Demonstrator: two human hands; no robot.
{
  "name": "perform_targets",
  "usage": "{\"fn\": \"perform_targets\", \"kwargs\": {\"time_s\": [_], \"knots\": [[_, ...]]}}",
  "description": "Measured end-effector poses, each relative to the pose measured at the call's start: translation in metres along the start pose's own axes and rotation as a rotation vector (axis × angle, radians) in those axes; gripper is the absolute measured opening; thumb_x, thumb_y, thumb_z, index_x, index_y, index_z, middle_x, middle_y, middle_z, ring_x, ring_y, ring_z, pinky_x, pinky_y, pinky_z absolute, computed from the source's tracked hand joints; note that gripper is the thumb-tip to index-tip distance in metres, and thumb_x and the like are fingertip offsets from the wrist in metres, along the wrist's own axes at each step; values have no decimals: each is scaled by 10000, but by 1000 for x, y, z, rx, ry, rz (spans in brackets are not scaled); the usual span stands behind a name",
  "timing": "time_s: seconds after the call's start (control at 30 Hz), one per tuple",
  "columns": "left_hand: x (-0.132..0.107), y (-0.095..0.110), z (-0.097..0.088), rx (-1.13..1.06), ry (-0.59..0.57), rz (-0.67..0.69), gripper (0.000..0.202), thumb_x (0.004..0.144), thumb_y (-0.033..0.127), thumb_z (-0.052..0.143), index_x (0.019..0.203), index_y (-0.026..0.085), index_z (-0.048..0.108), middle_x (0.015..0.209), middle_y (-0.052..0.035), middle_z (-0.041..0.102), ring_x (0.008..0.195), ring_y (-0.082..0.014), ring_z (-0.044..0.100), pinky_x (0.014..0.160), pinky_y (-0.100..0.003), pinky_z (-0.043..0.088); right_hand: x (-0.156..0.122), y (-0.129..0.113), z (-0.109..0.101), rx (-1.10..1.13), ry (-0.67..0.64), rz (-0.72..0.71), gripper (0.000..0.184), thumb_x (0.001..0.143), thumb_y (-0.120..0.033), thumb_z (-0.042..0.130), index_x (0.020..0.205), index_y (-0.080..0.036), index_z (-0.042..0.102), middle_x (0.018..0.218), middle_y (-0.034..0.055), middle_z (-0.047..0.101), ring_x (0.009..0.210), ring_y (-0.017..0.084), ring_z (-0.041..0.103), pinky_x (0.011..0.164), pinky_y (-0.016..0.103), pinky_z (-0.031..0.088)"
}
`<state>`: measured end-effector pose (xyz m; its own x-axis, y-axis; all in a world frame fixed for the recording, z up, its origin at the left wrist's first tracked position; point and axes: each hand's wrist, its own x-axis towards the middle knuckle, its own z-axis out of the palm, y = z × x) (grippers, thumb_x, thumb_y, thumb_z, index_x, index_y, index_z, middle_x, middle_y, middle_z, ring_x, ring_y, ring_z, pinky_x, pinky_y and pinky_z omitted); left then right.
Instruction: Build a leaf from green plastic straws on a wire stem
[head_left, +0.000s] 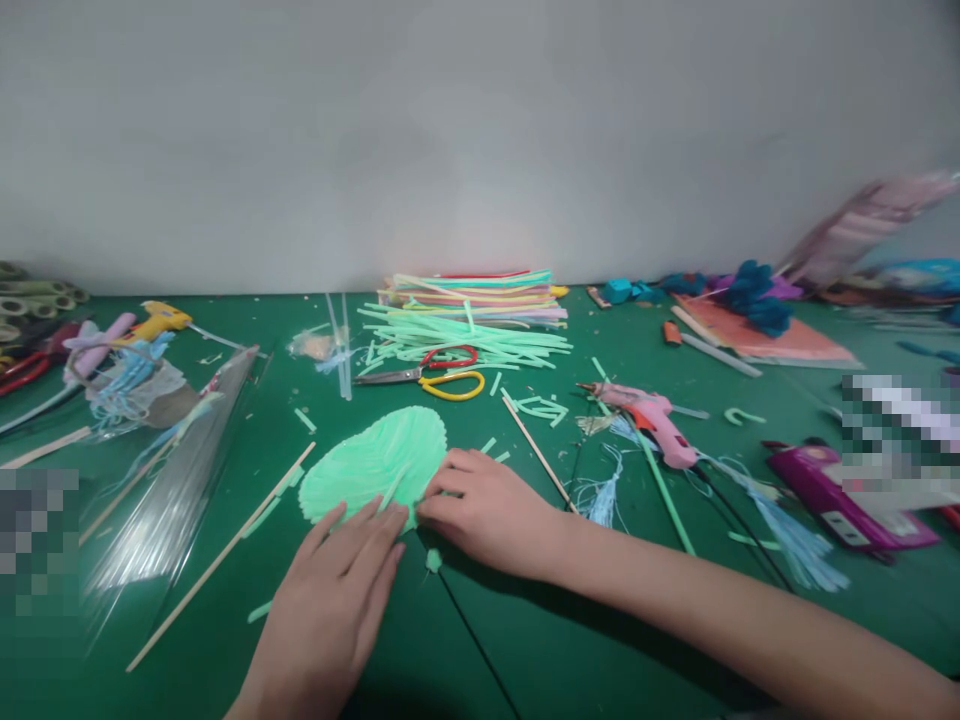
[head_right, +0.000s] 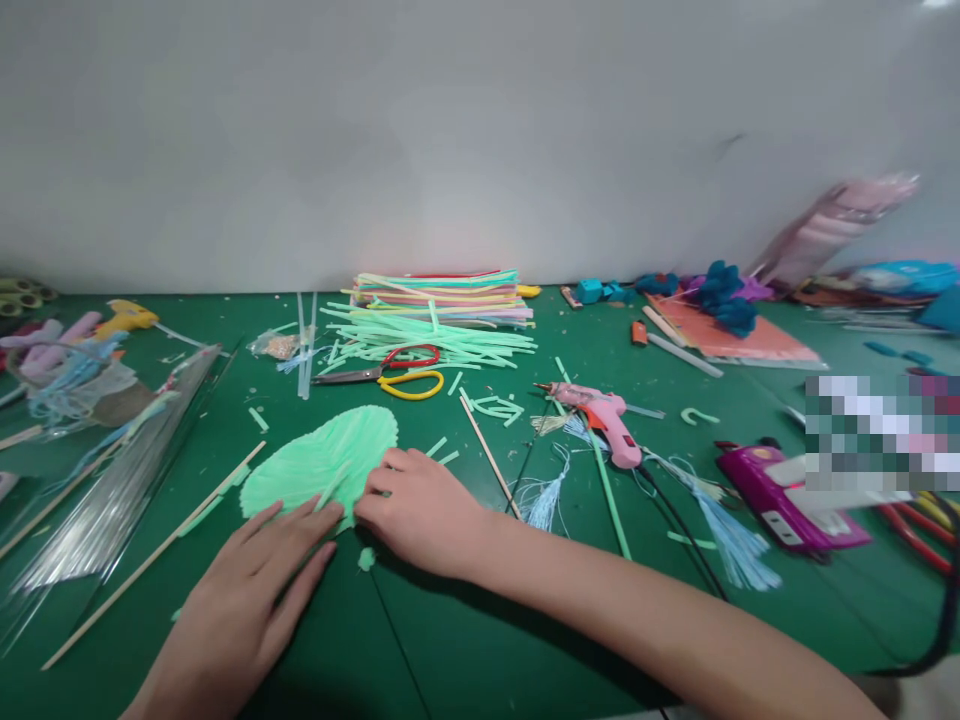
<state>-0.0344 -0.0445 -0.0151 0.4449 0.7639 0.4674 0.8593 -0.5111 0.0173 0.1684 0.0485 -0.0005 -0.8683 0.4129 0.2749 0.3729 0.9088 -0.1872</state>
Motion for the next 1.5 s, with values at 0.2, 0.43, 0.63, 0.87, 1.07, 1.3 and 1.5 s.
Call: {"fn": "perform_targets", "kwargs": {"time_s": [0.2, 0.43, 0.63, 0.87, 1.07, 1.3, 1.5], "knots": [[16, -4, 4, -60, -23, -75, 173, 937, 194, 498, 958, 197, 670, 1097, -64, 751, 1062, -276, 669, 900, -455, 490, 9, 10, 1, 356, 55, 156, 64, 814, -205, 737, 870, -177, 724, 858, 43, 655, 852, 176, 554, 785, 295, 436], [12, -8, 7, -57, -24, -72, 175, 941, 196, 503, 998, 225, 666, 1027, -12, 776, 1040, -268, 688, 909, -470, 481, 12, 6, 0, 418, 6, 238, 140, 791, -189, 758, 931, -186, 743, 858, 43, 677, 864, 184, 586, 798, 307, 446], [7, -8, 8, -49, 33, -38, 147, 930, 200, 547, 1044, 226, 636, 1122, -23, 749, 1096, -256, 662, 996, -469, 421, 25, 39, -32, 306, 124, 305, 135, 903, -251, 632, 977, -170, 710, 927, 38, 723, 862, 152, 648, 791, 270, 478], [11, -4, 0, -113, 168, -28, 196, 884, 139, 593, 1061, 218, 619, 1106, -43, 752, 1202, -262, 601, 1024, -461, 403, 95, 140, -44, -101, 88, 535, 255, 959, -231, 537, 1140, -79, 634, 1165, 167, 640, 1129, 267, 578, 965, 413, 456], [9, -9, -6, -154, 226, -65, 226, 868, 112, 598, 1064, 223, 621, 1097, -47, 750, 1139, -244, 631, 995, -447, 416, 125, 159, -25, -137, -52, 553, 322, 948, -338, 577, 1223, -170, 571, 1230, 94, 591, 1027, 217, 621, 864, 426, 541], [11, -7, -6, -182, 222, -88, 213, 876, 123, 594, 1059, 225, 629, 1039, -37, 757, 1087, -250, 638, 961, -458, 423, 115, 166, -53, -108, 147, 513, 250, 945, -159, 491, 1171, -142, 597, 1091, 121, 692, 1008, 235, 626, 855, 334, 450], [11, -7, -6, -195, 216, -105, 210, 884, 124, 583, 1060, 227, 634, 1035, -32, 753, 1077, -244, 636, 953, -439, 425, 122, 174, -71, 0, 241, 500, 226, 935, -245, 538, 1084, -134, 667, 1027, 114, 713, 948, 219, 628, 849, 310, 426]]}}
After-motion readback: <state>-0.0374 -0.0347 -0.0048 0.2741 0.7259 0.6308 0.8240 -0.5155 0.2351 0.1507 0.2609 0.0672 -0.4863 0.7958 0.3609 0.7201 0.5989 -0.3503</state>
